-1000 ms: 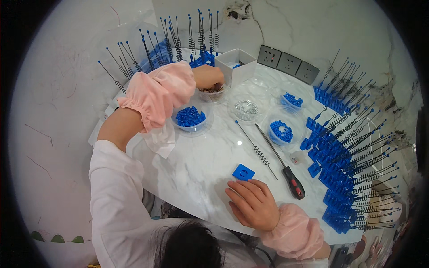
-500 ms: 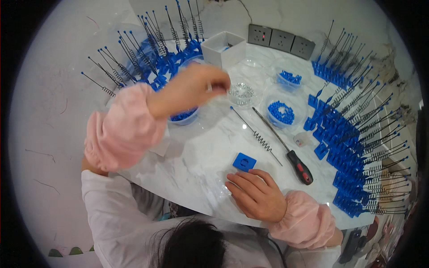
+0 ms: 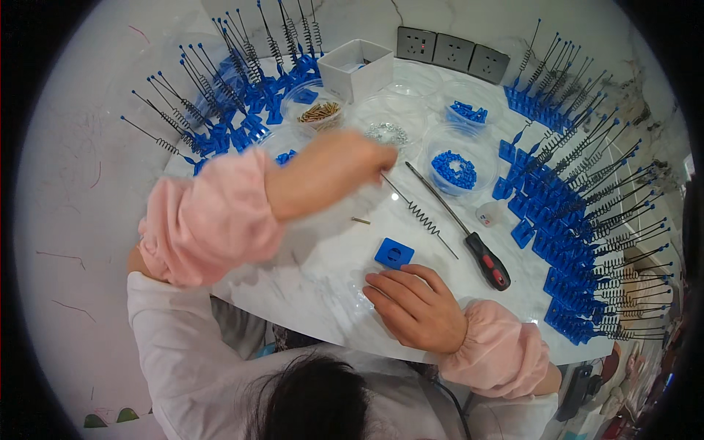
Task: The person assembles a device component by fitting plastic pieces together, driving a screw with a screwdriver, applying adhesive from a bottle, and inserting a coiled wire attachment.
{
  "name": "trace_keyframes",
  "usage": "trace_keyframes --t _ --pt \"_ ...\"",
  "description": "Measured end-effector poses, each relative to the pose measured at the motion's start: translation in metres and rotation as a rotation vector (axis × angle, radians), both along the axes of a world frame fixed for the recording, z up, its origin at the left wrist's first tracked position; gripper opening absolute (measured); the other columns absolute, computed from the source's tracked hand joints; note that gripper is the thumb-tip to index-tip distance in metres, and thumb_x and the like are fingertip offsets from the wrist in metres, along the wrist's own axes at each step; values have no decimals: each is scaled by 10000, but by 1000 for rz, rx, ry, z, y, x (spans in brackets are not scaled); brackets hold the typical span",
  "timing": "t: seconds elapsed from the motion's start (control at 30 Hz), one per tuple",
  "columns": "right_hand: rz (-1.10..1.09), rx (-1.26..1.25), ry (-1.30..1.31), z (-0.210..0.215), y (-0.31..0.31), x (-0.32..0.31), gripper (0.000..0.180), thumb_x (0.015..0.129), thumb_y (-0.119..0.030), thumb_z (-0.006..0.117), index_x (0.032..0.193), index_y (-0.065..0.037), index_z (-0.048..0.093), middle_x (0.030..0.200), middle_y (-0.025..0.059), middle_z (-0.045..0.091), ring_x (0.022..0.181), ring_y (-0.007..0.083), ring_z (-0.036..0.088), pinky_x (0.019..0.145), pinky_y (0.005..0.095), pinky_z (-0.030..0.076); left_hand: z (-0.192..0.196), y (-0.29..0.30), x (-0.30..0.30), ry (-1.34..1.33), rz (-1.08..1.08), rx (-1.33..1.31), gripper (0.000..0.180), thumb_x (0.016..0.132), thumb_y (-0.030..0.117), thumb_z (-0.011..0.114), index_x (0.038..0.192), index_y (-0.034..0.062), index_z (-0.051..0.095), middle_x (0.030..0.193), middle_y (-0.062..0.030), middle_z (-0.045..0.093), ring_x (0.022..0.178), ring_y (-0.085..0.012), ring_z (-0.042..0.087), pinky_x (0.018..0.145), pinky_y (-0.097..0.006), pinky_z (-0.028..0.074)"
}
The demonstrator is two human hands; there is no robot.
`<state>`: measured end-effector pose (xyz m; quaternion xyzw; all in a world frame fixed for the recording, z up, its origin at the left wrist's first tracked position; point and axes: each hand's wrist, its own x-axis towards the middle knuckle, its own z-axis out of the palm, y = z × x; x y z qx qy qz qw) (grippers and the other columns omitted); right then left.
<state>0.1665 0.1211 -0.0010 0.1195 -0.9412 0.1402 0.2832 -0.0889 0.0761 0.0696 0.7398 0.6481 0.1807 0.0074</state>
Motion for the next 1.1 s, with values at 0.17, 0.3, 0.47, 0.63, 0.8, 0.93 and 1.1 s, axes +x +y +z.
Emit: trace_keyframes --t 0.17,0.3,0.47,0.63,0.8,0.93,1.1 --pt "10 -38 5 1 -1 0 407 750 -54 707 1154 -27 669 1210 100 667 1096 247 633 962 414 488 11 69 -54 -15 65 -107 78 758 61 735 823 21 717 773 -149 702 731 -292 682 643 -382 509" --pt "5 -63 1 0 1 1 422 735 -45 713 1154 -27 667 1210 102 666 1096 253 633 955 417 493 -3 97 -54 95 97 -370 91 701 59 768 788 41 746 762 -128 717 712 -260 692 624 -362 518" --pt "4 -55 5 -1 3 0 434 738 -69 672 1168 -16 657 1217 107 661 1106 247 628 978 416 477 -21 112 -61 172 68 -457 96 646 46 754 742 57 759 716 -119 717 656 -261 688 574 -367 516" --pt "8 -64 -1 3 2 -1 389 744 -41 708 1131 -25 679 1186 99 679 1077 251 642 953 412 496 -27 117 -70 196 13 -461 69 655 51 735 722 55 750 702 -120 710 645 -262 680 577 -373 516" --pt "0 -73 5 0 3 2 393 748 -43 708 1140 -23 677 1189 102 678 1072 250 645 953 408 498 -2 108 -53 203 46 -416 63 710 64 725 762 34 742 730 -117 714 661 -250 678 605 -351 522" --pt "2 -89 7 1 1 1 391 748 -40 705 1138 -23 679 1186 100 679 1066 247 646 952 405 498 48 71 -38 -158 -78 -247 100 821 89 708 866 1 727 787 -111 726 714 -226 691 676 -317 533" --pt "0 -34 -2 0 2 -2 376 756 -49 704 1131 -26 684 1179 97 680 1059 239 648 951 398 498 22 30 1 -117 -181 -490 96 797 89 701 854 16 723 775 -118 716 728 -264 690 670 -364 530"
